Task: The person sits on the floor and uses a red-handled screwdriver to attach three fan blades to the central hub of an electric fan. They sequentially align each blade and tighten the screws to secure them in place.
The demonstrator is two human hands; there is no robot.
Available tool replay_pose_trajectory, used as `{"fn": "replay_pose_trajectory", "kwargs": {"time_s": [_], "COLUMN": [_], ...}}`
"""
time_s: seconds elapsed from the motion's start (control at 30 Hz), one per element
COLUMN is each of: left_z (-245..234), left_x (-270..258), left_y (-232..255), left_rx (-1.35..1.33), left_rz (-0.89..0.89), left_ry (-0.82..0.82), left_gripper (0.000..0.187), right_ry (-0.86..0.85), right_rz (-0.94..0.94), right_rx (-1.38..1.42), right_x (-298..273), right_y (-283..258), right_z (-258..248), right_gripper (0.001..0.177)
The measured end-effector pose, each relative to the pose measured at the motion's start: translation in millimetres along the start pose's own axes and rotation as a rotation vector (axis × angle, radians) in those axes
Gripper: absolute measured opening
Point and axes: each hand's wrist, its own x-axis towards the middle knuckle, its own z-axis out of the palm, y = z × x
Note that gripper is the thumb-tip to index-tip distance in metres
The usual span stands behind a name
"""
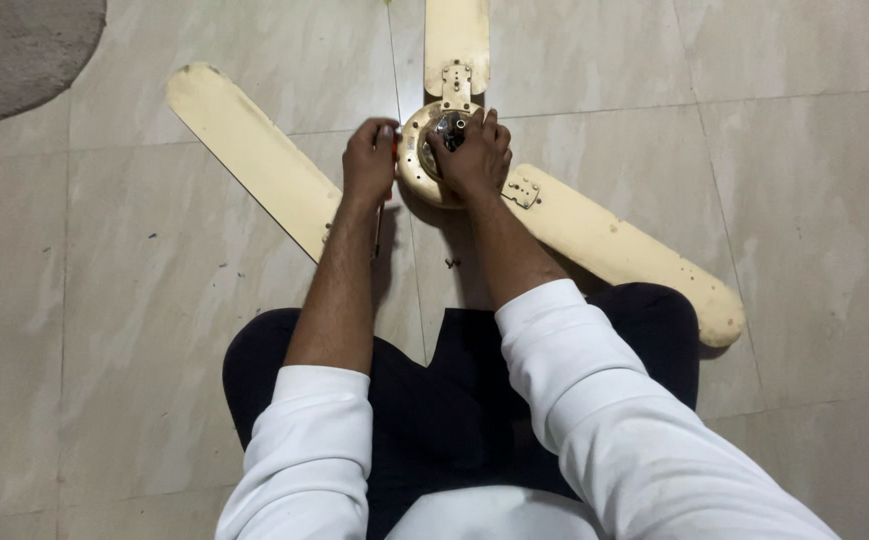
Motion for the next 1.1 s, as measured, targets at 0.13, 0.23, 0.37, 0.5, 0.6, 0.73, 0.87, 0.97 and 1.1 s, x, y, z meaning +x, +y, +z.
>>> {"fn": "replay_pose_trajectory", "kwargs": {"time_s": [0.13, 0.23, 0.37, 0.5, 0.6, 0.73, 0.87, 0.97, 1.1], "left_z": [-7.4, -19.8, -33.0, -28.4, -17.5, -1.9, 15.9, -2.7, -60.7], "left_x": [-12.3, -16.3, -13.4, -22.8, -41.9, -58.5, -70.7, -69.4, -73.4], "left_y": [-1.5, -1.8, -1.1, 0.3, 5.4, 11.0, 12.7, 16.7, 29.2], "left_rx": [-0.04, -0.134, -0.219, -0.393, -0.281, -0.305, -0.19, 0.277, 1.174], "left_rz": [-0.173, -0.251, -0.287, -0.181, -0.16, -0.143, -0.079, 0.061, 0.098], "left_ry": [-0.026, -0.03, 0.016, -0.003, 0.036, 0.03, 0.029, -0.156, -0.462], "left_gripper": [0.026, 0.027, 0.031, 0.038, 0.031, 0.028, 0.033, 0.039, 0.07], "right_ry": [-0.074, -0.114, -0.031, -0.002, 0.0, -0.449, -0.771, -0.644, -0.596], "right_rz": [-0.026, -0.144, -0.415, -0.371, -0.333, -0.124, -0.221, -0.181, -0.054], "right_rx": [-0.012, -0.037, 0.102, 0.343, 0.498, 0.79, 0.78, 0.749, 0.961], "right_x": [10.4, 23.3, 39.2, 18.3, -8.3, -50.9, -79.3, -83.7, -70.6], "right_y": [14.5, 42.4, 74.2, 82.5, 68.8, 50.5, 47.4, 56.0, 72.1], "right_z": [7.8, 20.1, 31.4, 19.4, -9.1, -40.1, -47.1, -39.0, -32.1], "right_gripper": [0.113, 0.115, 0.112, 0.085, 0.058, 0.042, 0.042, 0.044, 0.041]}}
